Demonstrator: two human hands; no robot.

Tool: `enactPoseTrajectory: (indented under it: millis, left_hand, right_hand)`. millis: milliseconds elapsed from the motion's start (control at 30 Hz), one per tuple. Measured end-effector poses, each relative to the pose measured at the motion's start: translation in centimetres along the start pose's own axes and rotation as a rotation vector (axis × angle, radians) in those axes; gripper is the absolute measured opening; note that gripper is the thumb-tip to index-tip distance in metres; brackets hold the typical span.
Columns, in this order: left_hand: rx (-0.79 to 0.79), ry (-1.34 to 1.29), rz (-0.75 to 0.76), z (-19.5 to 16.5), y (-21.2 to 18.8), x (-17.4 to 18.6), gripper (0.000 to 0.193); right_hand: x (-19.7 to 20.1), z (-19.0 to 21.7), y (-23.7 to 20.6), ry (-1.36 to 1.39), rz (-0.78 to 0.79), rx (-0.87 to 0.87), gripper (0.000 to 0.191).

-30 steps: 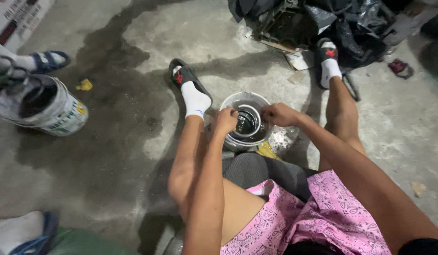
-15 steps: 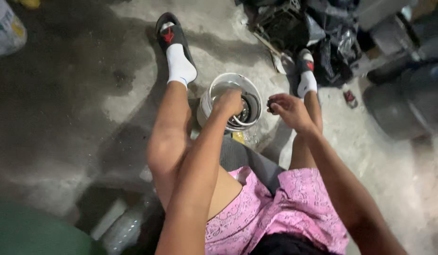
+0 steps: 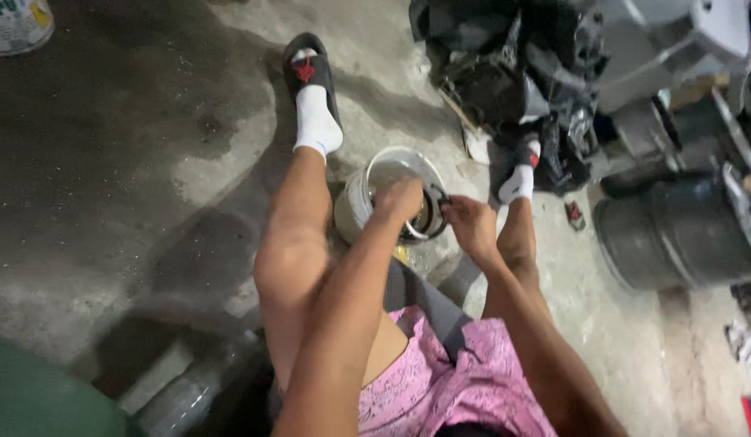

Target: The person sits on the floor and washes a car coil spring in a bucket of water, scrubbing and turning the spring by hand to clean its coils. They lift the spring out of the bucket and continue rubbing the coils while holding it above the bucket.

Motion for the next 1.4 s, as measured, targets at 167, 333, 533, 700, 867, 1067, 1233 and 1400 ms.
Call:
enactPoseTrajectory:
  millis: [167,333,533,700,867,1067,1233,1400]
  left_hand:
    - [-0.003,0.021,-0.062,-0.3,-0.4,0.6,0.033]
    - [0.057,0.002,-0.108,-0.2,-0.2,1.4,0.032]
    - [0.042,-0.054,-0.098,0.5,0.1,0.1,0.031]
    - [-0.087,0.018,-0.135,0.8,0.2,0.1,0.031]
    - [0.016,0.092,-0.182,0.0,0.2,-0.2,0.031]
    - [0.020,0.128,-0.200,-0.6,0.6,-1.7,0.027]
    - [0.056,0.128,-0.241,-1.1,0.8,-1.3,0.027]
    - [0.051,0.066,-0.135,-0.3,1.0,-0.9,0.026]
  right_hand:
    - [-0.4,2.0,1.5,-0.291,0.119,0.327,0.023]
    - [-0.8,0.5,0.1,-0.339,-0.028,0.072,0.022]
    - [-0.5,-2.3,-1.6,0.275,0.053,-0.194,0.024]
    - [-0.1,0.1,2.0,-0.541,0.164,0.306,0.017]
    - [-1.0,3.0,2.4,-0.668,0.234,0.532,0.015]
    - [-1.9,1.0,1.0,-0.544,0.013,0.437,0.019]
    - [-0.3,-2.1,0.8,-0.659,-0.001,0.340,0.016]
    - [0.5,-3.8,-0.1,-0.444,0.045,0.061,0.026]
Point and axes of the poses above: each hand's wrist, its own y-axis towards the middle knuckle, its own x-axis out of the back of the hand, z = x × y, the point moved 1 cm from there along y, towards the middle knuckle, and after that the axes turned 15 degrees about y, right-handed, at the moved point
